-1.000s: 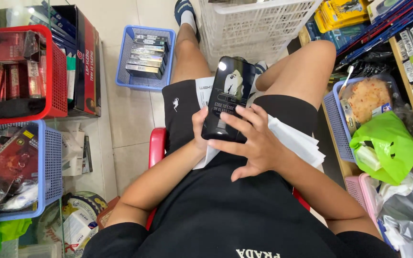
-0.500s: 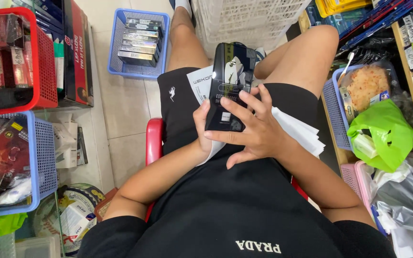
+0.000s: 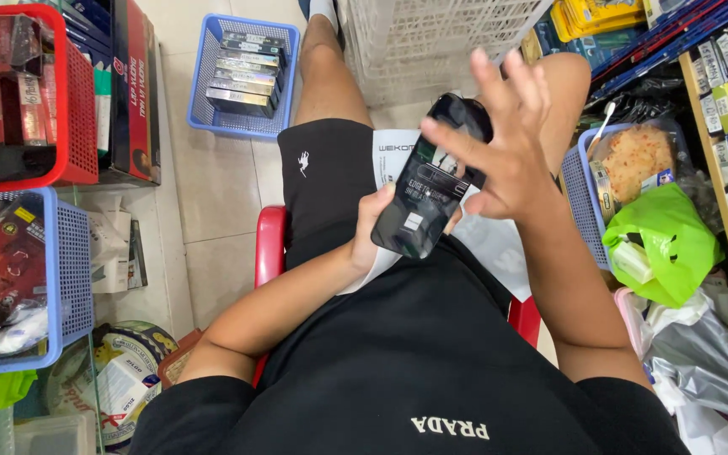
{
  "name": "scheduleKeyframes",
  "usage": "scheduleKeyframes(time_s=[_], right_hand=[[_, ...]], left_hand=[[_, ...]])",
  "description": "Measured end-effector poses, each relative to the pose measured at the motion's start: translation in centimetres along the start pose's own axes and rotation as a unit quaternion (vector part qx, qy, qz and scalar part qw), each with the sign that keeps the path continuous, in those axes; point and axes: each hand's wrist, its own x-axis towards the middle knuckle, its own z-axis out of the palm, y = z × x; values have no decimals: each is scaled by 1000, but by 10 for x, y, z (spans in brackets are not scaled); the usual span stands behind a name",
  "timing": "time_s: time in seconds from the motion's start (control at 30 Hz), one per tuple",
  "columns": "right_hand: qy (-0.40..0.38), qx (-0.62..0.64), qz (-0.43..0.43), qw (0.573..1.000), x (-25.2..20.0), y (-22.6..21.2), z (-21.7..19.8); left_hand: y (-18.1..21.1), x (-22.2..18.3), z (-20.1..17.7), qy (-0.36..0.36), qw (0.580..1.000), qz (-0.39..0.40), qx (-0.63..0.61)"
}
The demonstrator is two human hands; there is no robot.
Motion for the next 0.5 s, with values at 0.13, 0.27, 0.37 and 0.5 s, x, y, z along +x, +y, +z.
scheduleKeyframes(time_s=[0.13,0.27,0.37,0.5], right_hand=[[37,9,77,996,14,0,-21],[36,453,246,856,-10,-9,-20],[92,504,320,797,-24,-32,-17],[134,473,346,799,-35,-44,-25]], left_hand=[[12,1,4,-69,990,-59,103],[15,1,-5,-110,973,-97,179],[19,7,-5,-131,968,-113,182],[36,3,13,-140,967,-116,177]])
